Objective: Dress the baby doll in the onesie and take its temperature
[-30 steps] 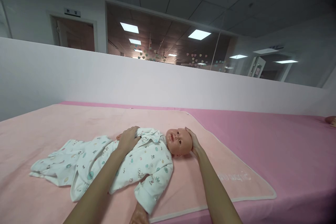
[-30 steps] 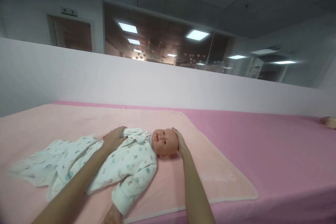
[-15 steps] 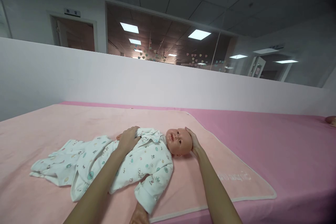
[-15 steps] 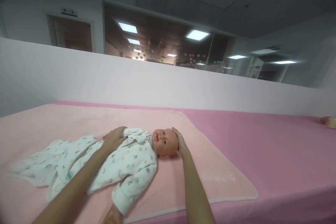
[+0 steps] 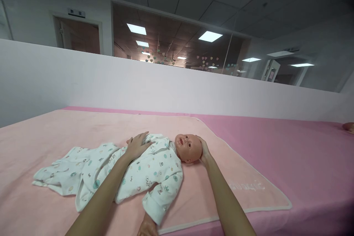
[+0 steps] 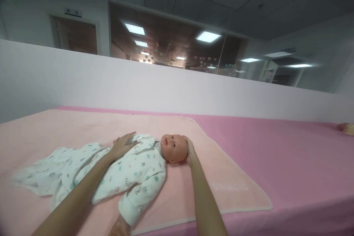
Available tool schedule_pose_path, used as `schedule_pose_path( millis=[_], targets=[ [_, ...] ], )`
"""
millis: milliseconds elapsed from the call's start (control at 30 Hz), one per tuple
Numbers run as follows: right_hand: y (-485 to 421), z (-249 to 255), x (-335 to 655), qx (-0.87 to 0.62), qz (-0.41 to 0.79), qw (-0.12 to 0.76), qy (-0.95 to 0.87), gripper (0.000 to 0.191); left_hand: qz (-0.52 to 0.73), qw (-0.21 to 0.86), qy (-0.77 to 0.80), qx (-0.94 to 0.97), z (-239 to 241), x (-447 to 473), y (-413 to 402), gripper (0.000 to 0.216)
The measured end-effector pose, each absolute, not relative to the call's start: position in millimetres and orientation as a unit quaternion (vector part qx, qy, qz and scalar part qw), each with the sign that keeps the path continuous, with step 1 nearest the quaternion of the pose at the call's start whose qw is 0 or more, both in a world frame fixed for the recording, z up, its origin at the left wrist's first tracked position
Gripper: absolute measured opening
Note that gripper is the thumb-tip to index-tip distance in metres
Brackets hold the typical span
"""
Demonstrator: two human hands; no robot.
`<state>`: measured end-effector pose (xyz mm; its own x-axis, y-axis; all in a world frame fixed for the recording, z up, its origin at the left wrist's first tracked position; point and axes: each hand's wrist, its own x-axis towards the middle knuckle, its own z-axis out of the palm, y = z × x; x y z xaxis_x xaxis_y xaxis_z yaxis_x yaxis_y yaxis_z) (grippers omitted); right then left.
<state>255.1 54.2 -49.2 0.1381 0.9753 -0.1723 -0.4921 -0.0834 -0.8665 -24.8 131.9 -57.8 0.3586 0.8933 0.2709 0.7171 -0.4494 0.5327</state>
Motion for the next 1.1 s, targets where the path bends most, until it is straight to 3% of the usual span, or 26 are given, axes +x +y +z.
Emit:
schedule_pose_path(
  millis=[100, 267, 400, 467, 567, 633, 767, 967, 1100],
  targets=[
    [59, -55, 254, -0.443, 0.567, 0.630, -0.292, 0.032, 0.257, 0.174, 0.485, 0.818, -59, -24, 132, 0.058],
    [69, -63, 263, -0.557, 0.254, 0.757, -0.227, 0.008, 0.273, 0.238, 0.460, 0.811, -52, -20, 120, 0.059],
    [67, -52, 261, -0.545, 0.092, 0.805, -0.214, 0.015, 0.254, 0.278, 0.357, 0.855, -41, -13, 103, 0.058],
    [62, -45, 249, -0.552, -0.014, 0.795, -0.253, 0.016, 0.216, 0.278, 0.337, 0.873, -37, -10, 96, 0.057],
    [54, -42, 218, -0.611, -0.139, 0.686, -0.370, 0.018, 0.223, 0.273, 0.341, 0.871, -35, -5, 90, 0.046],
    [50, -47, 192, -0.626, -0.132, 0.578, -0.506, 0.021, 0.273, 0.275, 0.321, 0.864, -35, -3, 91, 0.038],
    [48, -61, 149, -0.512, -0.057, 0.357, -0.779, 0.022, 0.390, 0.324, 0.314, 0.802, -38, 0, 100, 0.045],
    [59, -49, 136, -0.568, 0.004, 0.343, -0.748, 0.025, 0.430, 0.515, 0.293, 0.681, -34, -3, 102, 0.038],
    [68, -44, 139, -0.644, 0.013, 0.288, -0.709, 0.020, 0.394, 0.557, 0.262, 0.682, -32, -3, 97, 0.040]
  ],
)
